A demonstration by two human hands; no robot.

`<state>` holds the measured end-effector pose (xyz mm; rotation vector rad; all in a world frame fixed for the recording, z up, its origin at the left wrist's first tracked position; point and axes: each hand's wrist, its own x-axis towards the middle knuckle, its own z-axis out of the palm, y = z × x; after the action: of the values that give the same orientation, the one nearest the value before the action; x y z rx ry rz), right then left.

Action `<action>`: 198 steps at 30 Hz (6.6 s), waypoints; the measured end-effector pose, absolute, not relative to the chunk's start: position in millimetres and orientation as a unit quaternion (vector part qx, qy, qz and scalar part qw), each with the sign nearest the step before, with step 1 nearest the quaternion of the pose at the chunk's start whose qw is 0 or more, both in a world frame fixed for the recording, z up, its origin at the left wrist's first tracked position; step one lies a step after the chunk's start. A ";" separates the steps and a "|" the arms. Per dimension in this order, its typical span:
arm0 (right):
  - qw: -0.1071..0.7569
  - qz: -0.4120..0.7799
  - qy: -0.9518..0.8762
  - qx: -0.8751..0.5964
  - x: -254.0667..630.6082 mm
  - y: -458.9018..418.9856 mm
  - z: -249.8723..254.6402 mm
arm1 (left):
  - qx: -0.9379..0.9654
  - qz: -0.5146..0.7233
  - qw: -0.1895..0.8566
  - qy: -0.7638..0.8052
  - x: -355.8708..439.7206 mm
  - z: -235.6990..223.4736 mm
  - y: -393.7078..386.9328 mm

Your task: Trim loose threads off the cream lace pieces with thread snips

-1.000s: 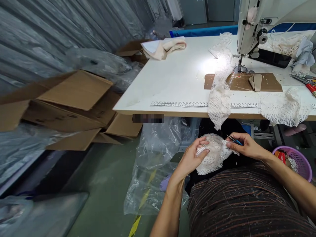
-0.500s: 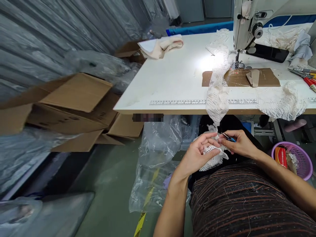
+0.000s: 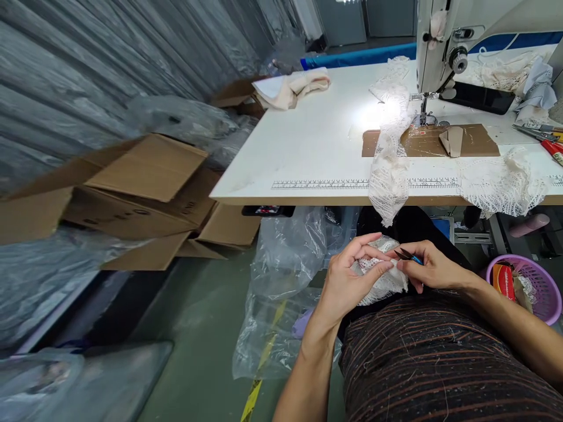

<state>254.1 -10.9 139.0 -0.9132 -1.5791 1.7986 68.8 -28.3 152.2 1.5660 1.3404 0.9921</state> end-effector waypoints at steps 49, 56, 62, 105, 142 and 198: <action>0.338 0.661 -0.497 -0.449 252.2 1.1 130.8 | 0.586 0.363 0.537 0.487 45.9 115.4 -19.5; 0.323 0.636 -0.514 -0.477 247.0 1.9 99.5 | 0.601 0.328 0.471 0.556 27.5 97.4 -21.1; 0.403 0.507 -0.548 -0.528 248.1 8.5 97.5 | 0.645 0.420 0.310 0.558 38.7 98.0 -3.6; 0.280 0.744 -0.540 -0.278 251.9 -40.2 128.1 | 0.605 0.386 0.541 0.440 52.1 123.2 -25.5; 0.278 0.450 -0.717 -0.453 256.1 -3.6 121.7 | 0.492 0.369 0.595 0.518 73.7 131.8 -16.7; 0.324 0.505 -0.682 -0.417 266.7 -35.9 136.0 | 0.514 0.349 0.610 0.491 65.9 137.3 -27.6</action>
<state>266.7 -35.9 136.0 -1.0939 -1.7901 1.3249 65.9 -27.6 137.3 1.1867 1.1333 0.8067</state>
